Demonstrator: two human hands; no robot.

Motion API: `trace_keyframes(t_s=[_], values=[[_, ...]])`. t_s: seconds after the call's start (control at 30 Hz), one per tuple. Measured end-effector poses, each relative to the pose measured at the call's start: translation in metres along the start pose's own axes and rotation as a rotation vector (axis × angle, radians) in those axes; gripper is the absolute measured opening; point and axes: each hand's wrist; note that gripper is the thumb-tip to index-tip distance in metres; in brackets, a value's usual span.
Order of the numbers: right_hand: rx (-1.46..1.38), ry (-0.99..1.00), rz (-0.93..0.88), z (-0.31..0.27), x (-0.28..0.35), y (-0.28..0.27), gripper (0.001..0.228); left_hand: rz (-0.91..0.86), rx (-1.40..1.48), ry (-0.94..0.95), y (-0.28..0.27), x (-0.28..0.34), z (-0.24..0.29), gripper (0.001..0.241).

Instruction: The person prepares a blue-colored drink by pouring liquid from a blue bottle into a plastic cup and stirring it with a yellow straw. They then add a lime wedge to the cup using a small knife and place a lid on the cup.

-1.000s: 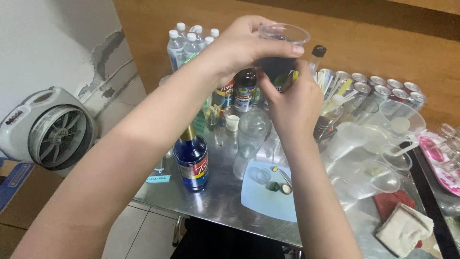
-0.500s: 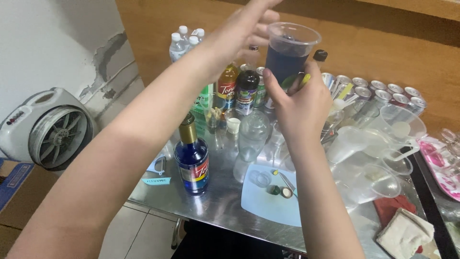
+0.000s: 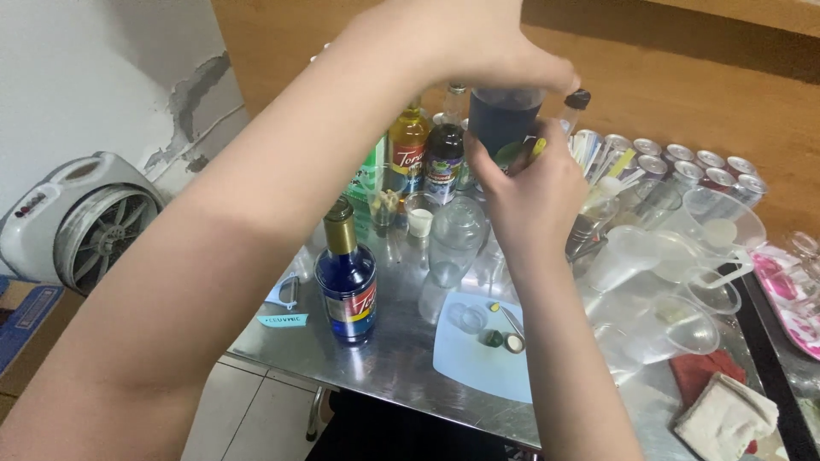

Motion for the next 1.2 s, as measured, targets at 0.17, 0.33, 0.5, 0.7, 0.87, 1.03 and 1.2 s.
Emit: trace_keyframes(t_s=[0.17,0.33,0.5,0.7,0.87,1.03,1.2], values=[[-0.01,0.031,-0.018,-0.003,0.001,-0.001,0.055,-0.018,-0.127,-0.017,0.011,-0.024,0.006,0.062],[-0.021,0.055,-0.019,-0.004,0.002,0.0,0.053,-0.043,-0.185,0.024,0.013,-0.033,0.004,0.069],[-0.019,0.05,-0.025,-0.002,0.005,0.004,0.051,-0.185,-0.082,0.009,0.01,-0.03,0.003,0.075],[-0.035,0.072,-0.056,-0.006,0.006,0.004,0.058,-0.241,-0.053,0.023,0.014,-0.039,-0.002,0.065],[0.003,0.062,-0.059,-0.005,0.006,0.004,0.061,-0.24,-0.019,0.012,0.017,-0.043,-0.007,0.069],[0.078,0.034,-0.089,-0.004,0.011,-0.003,0.067,-0.24,0.002,0.003,0.023,-0.051,-0.012,0.075],[0.157,0.024,-0.081,0.005,0.025,-0.016,0.065,-0.233,-0.021,0.054,0.02,-0.043,-0.024,0.073]])
Point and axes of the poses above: each hand's wrist, its own x-axis away from the middle knuckle, its own y-axis out of the palm, z = x × y, and after that the axes turned 11 degrees about -x, right-handed
